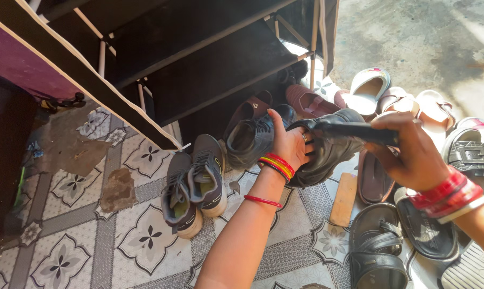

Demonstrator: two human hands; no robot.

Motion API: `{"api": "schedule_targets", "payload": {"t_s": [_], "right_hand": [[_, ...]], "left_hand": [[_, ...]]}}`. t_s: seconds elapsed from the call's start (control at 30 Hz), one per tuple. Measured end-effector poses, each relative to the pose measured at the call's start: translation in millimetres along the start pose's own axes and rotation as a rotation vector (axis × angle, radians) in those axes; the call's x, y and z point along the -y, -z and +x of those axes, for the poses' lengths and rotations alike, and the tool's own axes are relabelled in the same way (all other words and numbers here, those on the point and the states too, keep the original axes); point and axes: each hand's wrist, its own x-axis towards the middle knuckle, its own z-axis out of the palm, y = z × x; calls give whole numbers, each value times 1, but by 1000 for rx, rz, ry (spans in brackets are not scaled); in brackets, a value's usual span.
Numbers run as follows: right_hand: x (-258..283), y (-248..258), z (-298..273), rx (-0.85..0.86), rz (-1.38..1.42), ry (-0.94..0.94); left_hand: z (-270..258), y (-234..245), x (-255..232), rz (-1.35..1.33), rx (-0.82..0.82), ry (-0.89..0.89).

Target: The person cleans a black leather shoe using a handheld brush and a spray bottle. They repeatedly spray the shoe and brush its surface while holding it with the other hand.

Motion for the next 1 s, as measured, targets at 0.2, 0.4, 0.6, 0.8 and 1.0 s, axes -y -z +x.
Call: {"api": "schedule_targets", "payload": {"t_s": [0.2,0.4,0.6,0.8,1.0], "right_hand": [[7,-10,-24,29,110,-27],[-1,-9,-43,39,113,-222],[-8,-5,-24,-88,50,-386],[-19,-15,10,-74,20,-346],[-8,-7,-25,0,-86,-435]], "left_hand": [[-3,8,-9,-54,-38,-21],[-2,18,-7,-42,-13,-15],[-1,19,4,65,11,-5],[4,19,23,105,45,75],[7,27,45,105,99,123]]}}
